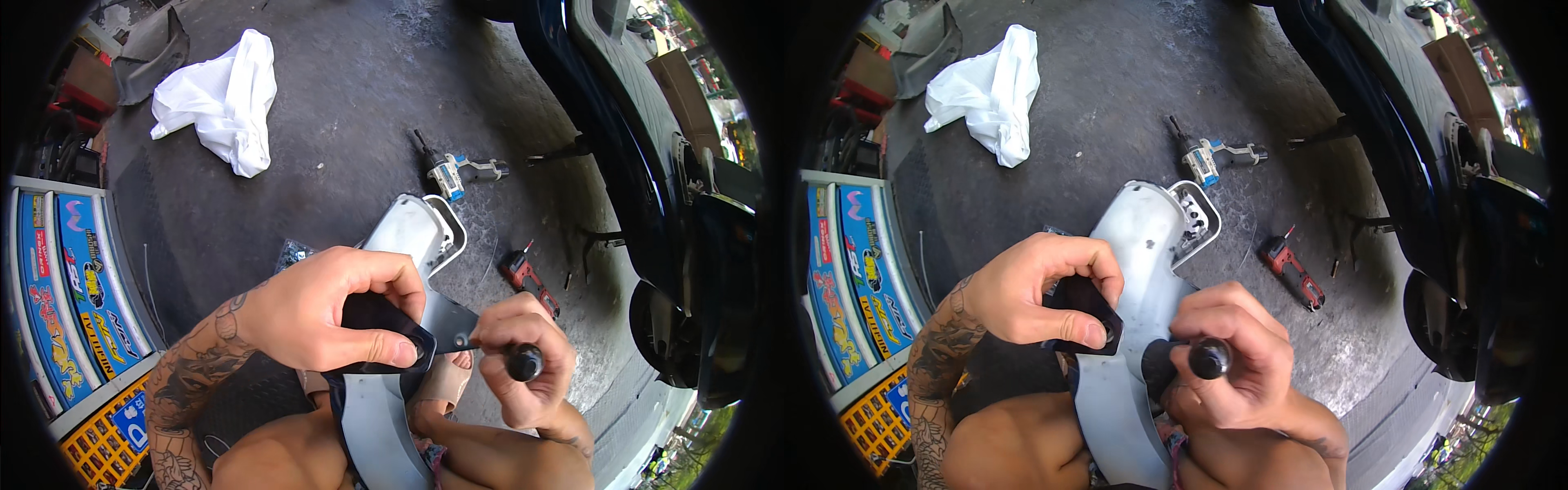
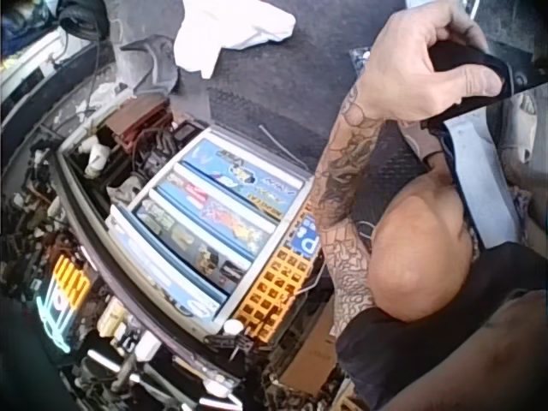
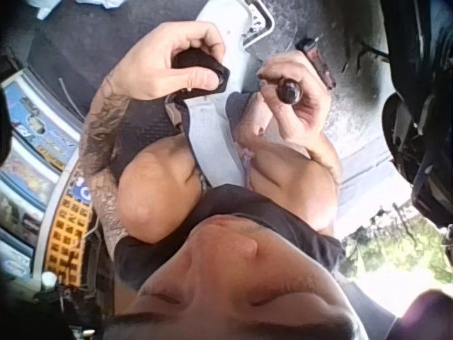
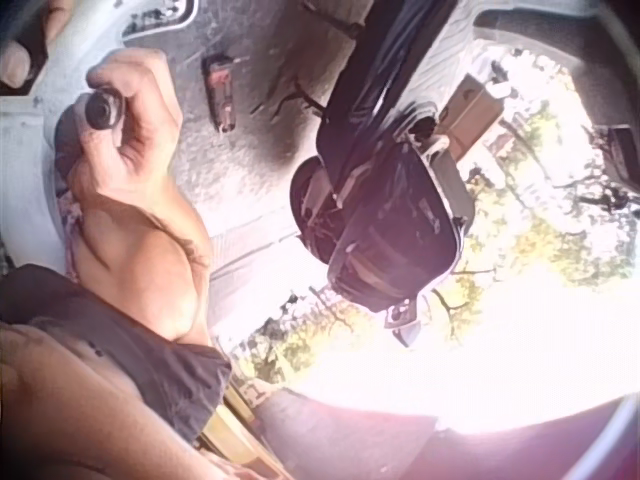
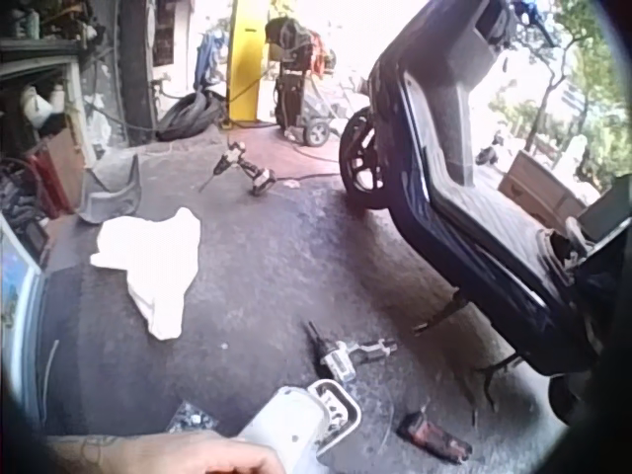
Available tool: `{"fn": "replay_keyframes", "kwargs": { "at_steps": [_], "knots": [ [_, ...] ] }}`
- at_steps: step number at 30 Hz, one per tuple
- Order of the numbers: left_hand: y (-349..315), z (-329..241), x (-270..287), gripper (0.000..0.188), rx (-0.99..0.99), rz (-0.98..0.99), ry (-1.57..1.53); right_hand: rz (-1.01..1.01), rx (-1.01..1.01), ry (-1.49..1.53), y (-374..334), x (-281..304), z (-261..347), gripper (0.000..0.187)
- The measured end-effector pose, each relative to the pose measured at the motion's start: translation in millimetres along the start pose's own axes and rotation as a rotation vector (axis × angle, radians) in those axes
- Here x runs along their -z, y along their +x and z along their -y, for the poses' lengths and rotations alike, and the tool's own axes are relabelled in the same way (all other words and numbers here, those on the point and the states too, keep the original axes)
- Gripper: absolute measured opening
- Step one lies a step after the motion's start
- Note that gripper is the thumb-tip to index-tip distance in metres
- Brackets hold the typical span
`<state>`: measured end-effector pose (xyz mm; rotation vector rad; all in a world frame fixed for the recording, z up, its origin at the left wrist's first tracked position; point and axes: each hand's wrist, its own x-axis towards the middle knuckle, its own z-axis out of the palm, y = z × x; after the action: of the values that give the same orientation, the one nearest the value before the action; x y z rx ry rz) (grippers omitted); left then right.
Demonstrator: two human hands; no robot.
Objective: The person assembles a motorcycle fender by inserting plastic fasteners and tightening screws with a screwdriver. They handle a blue and gray fender, fasteners, and screws, using a manual screwdriver to secure the components.
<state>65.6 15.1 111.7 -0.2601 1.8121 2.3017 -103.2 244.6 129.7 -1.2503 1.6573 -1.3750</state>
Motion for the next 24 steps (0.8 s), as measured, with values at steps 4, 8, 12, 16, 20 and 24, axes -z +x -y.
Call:
{"fn": "replay_keyframes", "kwargs": {
  "at_steps": [4,8,12,16,20,24],
  "knots": [
    [-7.0,-35.9,-2.3,0.030,0.041,-0.049,0.204,0.036,0.083,-0.241,7.3,36.4,20.7,0.029],
    [3.0,-41.6,-14.1,0.028,0.168,0.018,0.220,0.117,-0.051,0.279,9.3,50.9,36.9,0.035],
    [15.9,-18.9,-22.9,0.027,0.335,0.124,0.206,0.203,-0.233,0.360,10.0,51.2,39.2,0.011],
    [20.0,14.1,-18.5,0.027,0.334,0.059,0.002,0.358,-0.308,0.397,15.3,43.0,22.2,0.014],
    [13.2,37.7,-20.6,0.029,0.352,0.020,-0.017,0.470,-0.202,0.334,30.8,34.1,-1.7,0.021],
    [5.7,48.0,-23.6,0.019,0.436,0.051,-0.057,0.619,-0.303,0.171,50.8,23.9,-18.7,0.020]
  ]
}}
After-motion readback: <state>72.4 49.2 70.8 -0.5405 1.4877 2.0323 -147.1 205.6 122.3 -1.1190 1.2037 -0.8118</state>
